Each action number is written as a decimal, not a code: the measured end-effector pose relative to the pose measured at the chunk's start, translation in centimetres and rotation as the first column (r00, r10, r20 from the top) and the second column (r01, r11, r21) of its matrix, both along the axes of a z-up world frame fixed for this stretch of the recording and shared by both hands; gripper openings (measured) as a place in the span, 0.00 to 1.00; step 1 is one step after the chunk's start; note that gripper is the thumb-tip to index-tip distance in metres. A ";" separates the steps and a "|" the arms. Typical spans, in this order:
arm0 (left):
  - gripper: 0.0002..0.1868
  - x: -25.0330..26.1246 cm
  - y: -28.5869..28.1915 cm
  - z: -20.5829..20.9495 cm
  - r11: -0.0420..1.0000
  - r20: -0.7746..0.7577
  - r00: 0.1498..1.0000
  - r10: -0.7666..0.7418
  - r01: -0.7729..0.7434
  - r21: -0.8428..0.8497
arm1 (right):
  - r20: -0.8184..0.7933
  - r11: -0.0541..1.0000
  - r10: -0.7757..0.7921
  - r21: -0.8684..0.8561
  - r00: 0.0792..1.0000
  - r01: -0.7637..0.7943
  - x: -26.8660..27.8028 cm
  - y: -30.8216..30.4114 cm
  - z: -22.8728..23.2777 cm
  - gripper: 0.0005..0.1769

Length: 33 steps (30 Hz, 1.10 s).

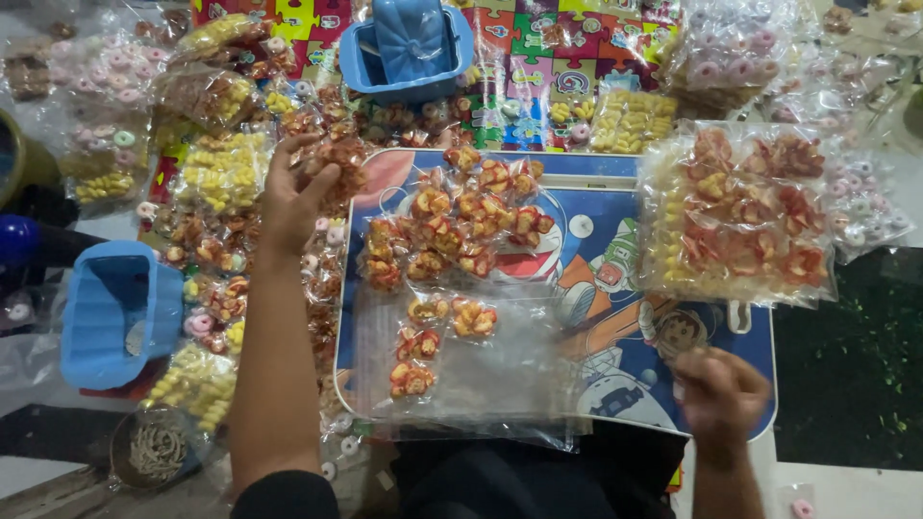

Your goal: Packaging small snack bags into larger plastic bags

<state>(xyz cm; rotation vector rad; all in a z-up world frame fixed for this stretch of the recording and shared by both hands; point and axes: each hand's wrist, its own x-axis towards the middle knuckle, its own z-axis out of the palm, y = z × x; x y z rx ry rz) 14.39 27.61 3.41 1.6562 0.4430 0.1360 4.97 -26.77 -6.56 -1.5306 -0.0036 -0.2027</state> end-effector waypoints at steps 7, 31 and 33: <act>0.15 -5.9 -4.0 2.8 0.992 0.255 0.965 -0.059 0.085 -0.092 | 0.619 0.934 0.260 -0.355 0.741 -0.032 2.0 -12.7 -4.4 0.20; 0.24 -12.8 -21.3 0.0 0.917 0.313 0.936 -0.161 0.259 -0.303 | -0.095 0.757 0.496 -0.440 0.863 -0.484 1.1 13.3 11.1 0.23; 0.24 -12.2 -22.3 -1.0 0.922 0.303 0.935 -0.186 0.272 -0.276 | -0.109 0.841 0.418 -0.328 0.902 -0.430 0.0 12.9 8.5 0.16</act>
